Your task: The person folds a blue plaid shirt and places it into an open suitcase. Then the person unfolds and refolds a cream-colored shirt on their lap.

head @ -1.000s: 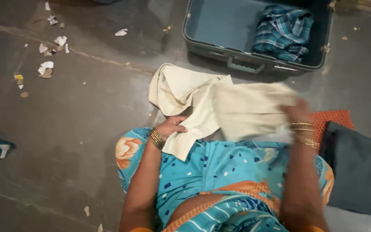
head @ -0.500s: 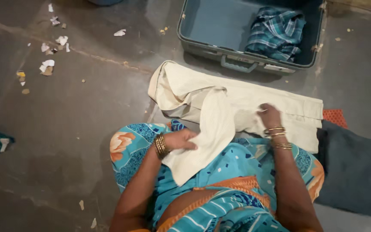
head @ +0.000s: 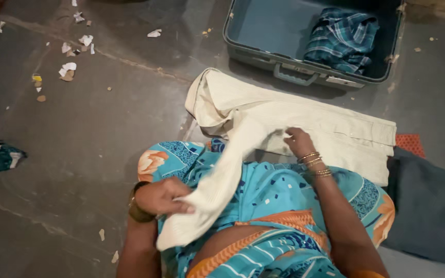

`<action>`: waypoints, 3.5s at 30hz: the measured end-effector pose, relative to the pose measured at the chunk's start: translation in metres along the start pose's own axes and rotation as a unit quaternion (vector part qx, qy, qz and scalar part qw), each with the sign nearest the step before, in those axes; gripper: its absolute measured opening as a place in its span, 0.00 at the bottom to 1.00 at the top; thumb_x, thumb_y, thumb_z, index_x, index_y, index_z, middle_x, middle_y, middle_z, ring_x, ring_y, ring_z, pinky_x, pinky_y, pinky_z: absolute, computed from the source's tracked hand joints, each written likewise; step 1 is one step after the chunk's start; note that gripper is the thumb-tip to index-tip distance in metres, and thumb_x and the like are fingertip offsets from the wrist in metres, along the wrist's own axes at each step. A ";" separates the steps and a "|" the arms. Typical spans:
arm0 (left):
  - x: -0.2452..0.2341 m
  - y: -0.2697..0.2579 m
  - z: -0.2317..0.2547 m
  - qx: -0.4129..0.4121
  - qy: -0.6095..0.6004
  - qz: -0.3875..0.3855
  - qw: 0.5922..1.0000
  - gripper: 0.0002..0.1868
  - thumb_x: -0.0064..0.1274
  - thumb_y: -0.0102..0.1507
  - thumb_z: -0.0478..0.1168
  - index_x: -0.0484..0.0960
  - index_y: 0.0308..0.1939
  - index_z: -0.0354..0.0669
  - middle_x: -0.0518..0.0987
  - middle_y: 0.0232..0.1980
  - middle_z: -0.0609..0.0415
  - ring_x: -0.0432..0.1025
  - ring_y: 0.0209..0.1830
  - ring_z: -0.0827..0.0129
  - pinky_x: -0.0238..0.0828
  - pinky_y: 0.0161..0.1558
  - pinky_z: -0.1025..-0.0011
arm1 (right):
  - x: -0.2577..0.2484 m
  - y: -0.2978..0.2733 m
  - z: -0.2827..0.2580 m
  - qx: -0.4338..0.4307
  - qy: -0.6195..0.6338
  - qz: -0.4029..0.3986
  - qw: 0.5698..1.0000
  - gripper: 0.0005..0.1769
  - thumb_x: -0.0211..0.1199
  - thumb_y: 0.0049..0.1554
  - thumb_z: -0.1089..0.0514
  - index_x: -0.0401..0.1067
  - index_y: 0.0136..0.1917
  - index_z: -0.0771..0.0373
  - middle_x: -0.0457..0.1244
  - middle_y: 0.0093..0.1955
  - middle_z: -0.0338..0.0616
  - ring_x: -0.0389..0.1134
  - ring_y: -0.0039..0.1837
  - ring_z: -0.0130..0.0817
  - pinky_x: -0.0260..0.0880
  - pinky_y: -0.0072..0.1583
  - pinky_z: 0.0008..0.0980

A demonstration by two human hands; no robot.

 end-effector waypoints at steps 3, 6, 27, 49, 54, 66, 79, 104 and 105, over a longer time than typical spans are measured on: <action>-0.005 -0.009 0.033 0.112 -0.005 -0.028 0.993 0.12 0.62 0.66 0.38 0.82 0.42 0.26 0.79 0.35 0.40 0.77 0.33 0.57 0.70 0.36 0.64 | 0.012 -0.005 -0.005 -0.014 -0.034 -0.034 0.999 0.20 0.66 0.52 0.55 0.76 0.57 0.64 0.68 0.57 0.58 0.71 0.54 0.55 0.72 0.57 0.46; -0.023 -0.018 0.069 0.158 -0.025 -0.014 0.987 0.13 0.61 0.65 0.35 0.83 0.46 0.23 0.82 0.38 0.37 0.81 0.37 0.52 0.74 0.38 0.62 | 0.021 -0.005 0.001 -0.076 -0.106 -0.085 0.988 0.20 0.68 0.49 0.56 0.77 0.54 0.64 0.68 0.55 0.58 0.70 0.54 0.58 0.70 0.57 0.48; 0.016 -0.012 0.149 0.247 0.163 -0.170 0.940 0.11 0.55 0.69 0.40 0.77 0.34 0.39 0.78 0.43 0.49 0.76 0.38 0.57 0.71 0.37 0.63 | 0.013 -0.008 -0.170 -0.122 -0.084 -0.192 0.970 0.31 0.69 0.55 0.49 0.68 0.69 0.59 0.63 0.66 0.51 0.64 0.66 0.49 0.66 0.67 0.46; -0.100 -0.012 -0.111 -0.243 0.341 0.392 0.820 0.22 0.52 0.62 0.39 0.79 0.61 0.43 0.75 0.66 0.39 0.67 0.65 0.45 0.64 0.65 0.52 | -0.049 0.037 0.086 0.136 -0.261 -0.057 0.954 0.34 0.70 0.51 0.46 0.65 0.67 0.56 0.58 0.69 0.50 0.58 0.71 0.54 0.61 0.68 0.55; -0.133 0.140 -0.170 -0.248 0.378 0.302 0.839 0.30 0.57 0.60 0.39 0.74 0.67 0.44 0.68 0.72 0.41 0.61 0.72 0.46 0.59 0.71 0.56 | -0.114 0.015 0.124 0.285 -0.291 0.027 0.913 0.57 0.73 0.47 0.42 0.48 0.82 0.52 0.39 0.85 0.48 0.38 0.83 0.58 0.45 0.74 0.68; -0.138 0.266 -0.276 -0.321 0.526 0.225 0.755 0.24 0.53 0.61 0.34 0.76 0.63 0.46 0.70 0.68 0.45 0.62 0.70 0.51 0.58 0.67 0.43 | -0.137 0.032 0.128 0.238 -0.280 -0.074 0.927 0.55 0.79 0.42 0.51 0.56 0.78 0.46 0.53 0.78 0.44 0.54 0.79 0.50 0.52 0.76 0.63; -0.137 0.241 -0.237 -0.037 0.306 0.455 0.835 0.17 0.55 0.57 0.27 0.79 0.49 0.40 0.77 0.50 0.39 0.72 0.51 0.42 0.71 0.52 0.53 | -0.131 0.022 0.091 0.166 -0.227 0.006 0.960 0.37 0.71 0.44 0.62 0.68 0.67 0.52 0.61 0.67 0.56 0.67 0.61 0.58 0.71 0.59 0.50; -0.250 0.313 -0.150 -0.105 0.312 0.432 0.840 0.19 0.60 0.55 0.41 0.82 0.49 0.43 0.83 0.47 0.42 0.79 0.46 0.49 0.76 0.46 0.55 | -0.300 0.077 0.139 0.182 -0.359 -0.075 0.912 0.32 0.81 0.44 0.47 0.81 0.59 0.63 0.70 0.56 0.55 0.72 0.56 0.55 0.73 0.58 0.51; -0.270 0.330 -0.148 -0.082 0.245 0.474 0.841 0.14 0.57 0.66 0.43 0.83 0.54 0.44 0.84 0.51 0.44 0.79 0.51 0.49 0.75 0.53 0.56 | -0.323 0.108 0.138 0.270 -0.371 -0.064 0.886 0.17 0.71 0.56 0.53 0.83 0.52 0.68 0.74 0.49 0.64 0.76 0.54 0.60 0.77 0.57 0.54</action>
Point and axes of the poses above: each hand's wrist, its own y-axis towards the middle knuckle, its own x-axis out of the palm, z = x × y, the point moved 5 cm from there along y, towards the middle knuckle
